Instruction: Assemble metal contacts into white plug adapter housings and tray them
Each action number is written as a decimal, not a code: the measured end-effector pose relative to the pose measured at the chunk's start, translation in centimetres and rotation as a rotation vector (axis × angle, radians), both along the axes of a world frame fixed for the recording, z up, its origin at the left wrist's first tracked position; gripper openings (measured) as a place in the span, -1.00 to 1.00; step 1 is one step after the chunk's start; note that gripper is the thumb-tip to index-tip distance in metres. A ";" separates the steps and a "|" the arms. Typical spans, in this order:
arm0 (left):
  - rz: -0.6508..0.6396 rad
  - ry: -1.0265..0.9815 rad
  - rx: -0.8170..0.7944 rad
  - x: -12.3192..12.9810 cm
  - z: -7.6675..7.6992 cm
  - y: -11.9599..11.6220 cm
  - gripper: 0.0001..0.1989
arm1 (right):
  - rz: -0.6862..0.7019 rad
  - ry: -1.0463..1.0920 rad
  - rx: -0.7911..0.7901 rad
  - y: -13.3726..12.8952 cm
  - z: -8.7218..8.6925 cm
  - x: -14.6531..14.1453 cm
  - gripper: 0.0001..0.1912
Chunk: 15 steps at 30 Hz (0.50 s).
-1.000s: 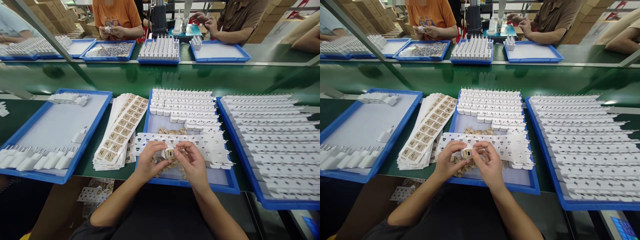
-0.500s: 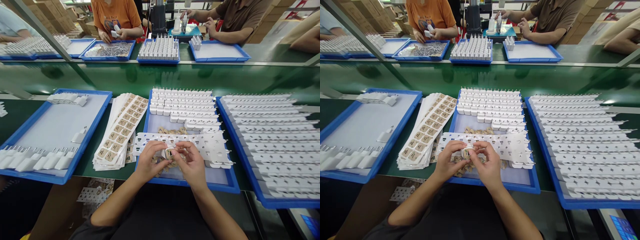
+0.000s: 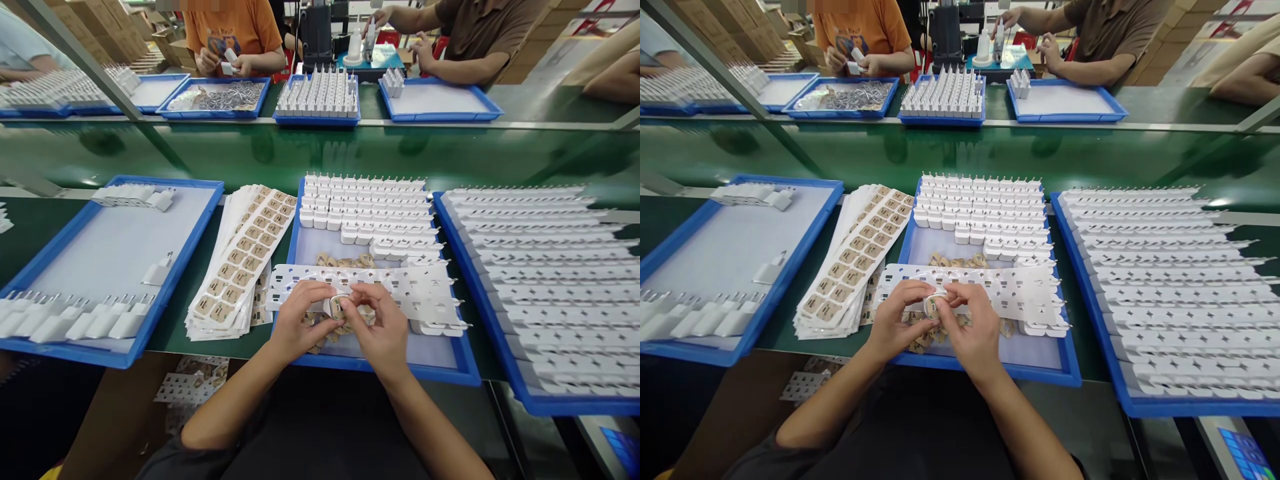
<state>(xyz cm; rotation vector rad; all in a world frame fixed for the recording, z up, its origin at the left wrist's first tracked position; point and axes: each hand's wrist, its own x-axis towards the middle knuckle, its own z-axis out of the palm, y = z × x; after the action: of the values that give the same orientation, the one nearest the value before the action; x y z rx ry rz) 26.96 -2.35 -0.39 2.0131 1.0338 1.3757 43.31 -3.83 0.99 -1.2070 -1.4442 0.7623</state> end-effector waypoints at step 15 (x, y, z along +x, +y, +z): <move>0.078 -0.120 0.053 0.2 -0.7 -0.3 -0.65 | 0.292 0.309 -0.199 0.7 -0.1 0.0 -0.76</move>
<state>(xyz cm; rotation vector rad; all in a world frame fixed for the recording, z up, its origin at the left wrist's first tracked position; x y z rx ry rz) 27.20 -2.62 -1.07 1.9192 1.0420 1.5590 43.28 -3.16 0.84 -0.9803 -1.3213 1.2607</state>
